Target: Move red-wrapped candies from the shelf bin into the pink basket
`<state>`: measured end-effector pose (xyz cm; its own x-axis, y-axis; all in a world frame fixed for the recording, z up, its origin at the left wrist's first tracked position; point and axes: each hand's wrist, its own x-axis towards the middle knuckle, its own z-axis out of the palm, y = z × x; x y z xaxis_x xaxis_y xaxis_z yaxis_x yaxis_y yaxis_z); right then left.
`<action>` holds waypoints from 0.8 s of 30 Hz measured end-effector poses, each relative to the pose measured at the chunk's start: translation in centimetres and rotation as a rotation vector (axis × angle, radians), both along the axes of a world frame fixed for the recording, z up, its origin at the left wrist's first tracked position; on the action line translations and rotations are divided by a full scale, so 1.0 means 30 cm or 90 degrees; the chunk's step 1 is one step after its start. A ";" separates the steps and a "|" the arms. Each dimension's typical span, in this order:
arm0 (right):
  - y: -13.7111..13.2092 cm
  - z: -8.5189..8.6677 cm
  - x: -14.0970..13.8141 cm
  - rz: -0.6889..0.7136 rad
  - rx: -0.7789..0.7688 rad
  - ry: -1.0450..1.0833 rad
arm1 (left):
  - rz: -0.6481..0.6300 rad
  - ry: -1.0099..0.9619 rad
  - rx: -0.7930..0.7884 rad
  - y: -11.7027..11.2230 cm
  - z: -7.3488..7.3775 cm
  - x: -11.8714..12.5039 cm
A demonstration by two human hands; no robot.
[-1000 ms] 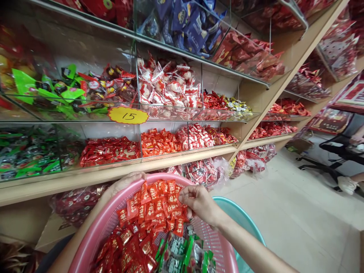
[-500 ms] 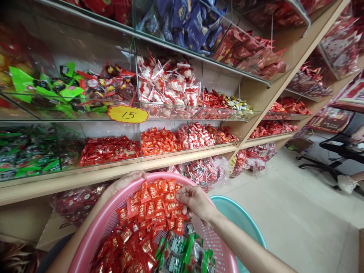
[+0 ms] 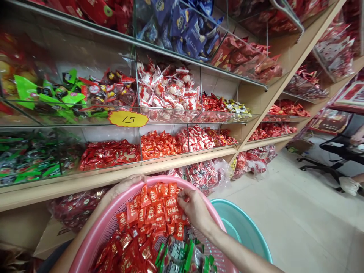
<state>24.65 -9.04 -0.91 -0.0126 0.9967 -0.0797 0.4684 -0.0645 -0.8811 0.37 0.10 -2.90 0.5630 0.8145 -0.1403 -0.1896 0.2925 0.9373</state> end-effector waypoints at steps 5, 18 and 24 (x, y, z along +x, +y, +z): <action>-0.003 -0.002 -0.008 -0.014 0.031 -0.019 | -0.004 0.000 0.013 0.000 -0.004 0.002; 0.226 0.247 -0.001 -0.036 0.389 -0.364 | 0.005 0.043 0.044 0.017 -0.039 -0.004; 0.557 0.248 -0.042 -0.013 0.319 -0.686 | -0.010 0.043 0.032 0.023 -0.040 -0.008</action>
<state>23.37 7.68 6.53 -0.1617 0.9192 0.3590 0.9866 0.1590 0.0373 0.12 0.79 -4.10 0.5666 0.8124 -0.1379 -0.1217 0.2480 0.9611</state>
